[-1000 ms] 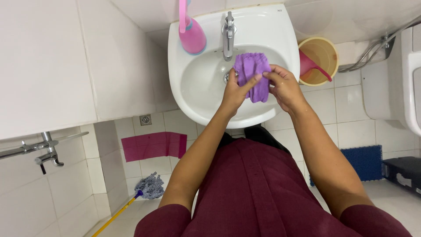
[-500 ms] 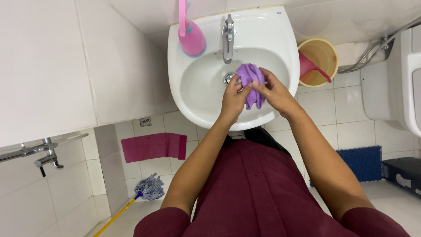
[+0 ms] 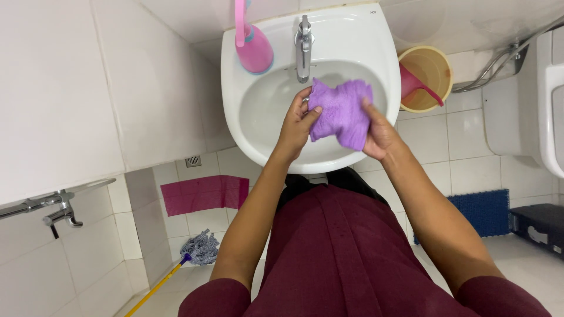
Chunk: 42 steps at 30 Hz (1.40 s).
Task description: Cleaning bathroom surfaces including the sink, faucets, and toilet tank using a spray bottle and a microfiber cloth.
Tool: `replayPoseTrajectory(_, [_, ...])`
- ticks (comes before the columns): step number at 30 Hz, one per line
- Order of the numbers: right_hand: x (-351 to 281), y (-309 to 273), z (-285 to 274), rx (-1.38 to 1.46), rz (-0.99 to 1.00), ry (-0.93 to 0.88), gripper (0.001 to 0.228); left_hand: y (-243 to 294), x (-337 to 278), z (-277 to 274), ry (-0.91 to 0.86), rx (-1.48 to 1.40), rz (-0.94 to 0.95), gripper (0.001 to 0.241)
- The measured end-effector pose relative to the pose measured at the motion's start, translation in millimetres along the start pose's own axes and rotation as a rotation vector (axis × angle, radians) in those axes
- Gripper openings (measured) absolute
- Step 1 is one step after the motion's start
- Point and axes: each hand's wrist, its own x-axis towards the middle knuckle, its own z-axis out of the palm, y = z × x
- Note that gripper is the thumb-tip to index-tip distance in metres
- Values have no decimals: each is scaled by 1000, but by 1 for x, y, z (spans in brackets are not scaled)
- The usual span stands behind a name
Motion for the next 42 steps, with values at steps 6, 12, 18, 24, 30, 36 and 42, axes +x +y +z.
replayPoseTrajectory(6, [16, -43, 5, -480, -264, 270, 51, 38, -4, -8, 208, 748, 201, 41])
replayPoseTrajectory(12, [111, -66, -10, -1557, -1226, 327, 54, 71, 20, -57, 689, 861, 581, 65])
replayPoseTrajectory(18, [117, -61, 79, -2195, -606, 76, 49, 85, 63, -83, 580, 914, 538, 116])
replayPoseTrajectory(24, [175, -48, 31, -2209, -907, 163, 72, 80, 87, -88, 483, 894, 552, 112])
replayPoseTrajectory(30, [143, -93, 15, -2400, -649, 193, 84, 77, 68, -94, 473, 951, 576, 81])
replayPoseTrajectory(36, [63, -72, -16, -2102, -606, 420, 87, 80, 46, -102, 428, 1051, 565, 83])
replayPoseTrajectory(42, [0, 16, -90, -1897, -685, 564, 85, 66, 24, -116, 471, 1015, 545, 83])
